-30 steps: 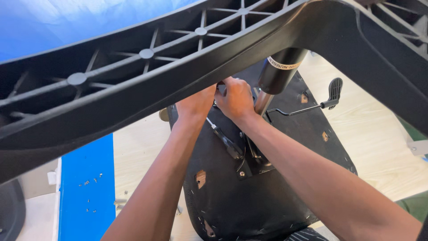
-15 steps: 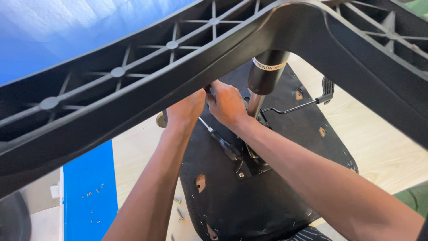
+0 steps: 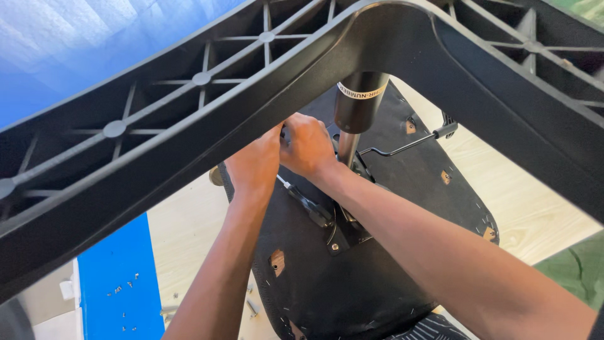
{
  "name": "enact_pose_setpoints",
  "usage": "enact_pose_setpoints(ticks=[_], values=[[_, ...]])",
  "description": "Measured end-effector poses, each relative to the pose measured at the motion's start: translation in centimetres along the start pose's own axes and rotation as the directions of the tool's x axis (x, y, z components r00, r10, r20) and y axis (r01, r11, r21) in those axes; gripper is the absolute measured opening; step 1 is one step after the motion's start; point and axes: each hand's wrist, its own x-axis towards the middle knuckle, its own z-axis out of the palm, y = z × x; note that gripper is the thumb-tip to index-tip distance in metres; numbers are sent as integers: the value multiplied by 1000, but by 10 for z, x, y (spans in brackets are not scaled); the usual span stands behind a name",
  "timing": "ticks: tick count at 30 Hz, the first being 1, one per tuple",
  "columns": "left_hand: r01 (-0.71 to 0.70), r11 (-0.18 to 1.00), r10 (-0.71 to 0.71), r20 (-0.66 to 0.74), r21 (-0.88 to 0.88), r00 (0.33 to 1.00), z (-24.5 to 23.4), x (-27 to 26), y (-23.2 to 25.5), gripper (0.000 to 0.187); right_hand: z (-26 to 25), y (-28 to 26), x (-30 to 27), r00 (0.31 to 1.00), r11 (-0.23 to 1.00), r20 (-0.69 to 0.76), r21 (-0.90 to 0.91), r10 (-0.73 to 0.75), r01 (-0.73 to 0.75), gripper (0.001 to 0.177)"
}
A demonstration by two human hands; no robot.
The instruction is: The person uses a screwdriver to tighten screws into the underside of an office chair base. They repeatedly insert screws into holes and turn the screwdriver to secure them, working on the chair's mounting plate.
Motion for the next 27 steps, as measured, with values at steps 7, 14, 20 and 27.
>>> enact_pose_setpoints(ticks=[7,14,20,27], values=[[-70,996,66,-68,-49,995,1,-3,-9,34,10,8,-1,999,999,13,-17,41,-40,31],[-24,999,23,-32,-29,999,-6,-2,-13,31,20,8,-3,999,999,-18,-11,38,-38,28],[-37,999,37,-34,-1,999,-17,-6,-10,29,19,-6,-10,999,999,-18,17,37,-37,25],[-32,999,33,-34,30,999,-22,-11,-4,29,15,-12,-11,998,997,1,-43,66,-65,18]])
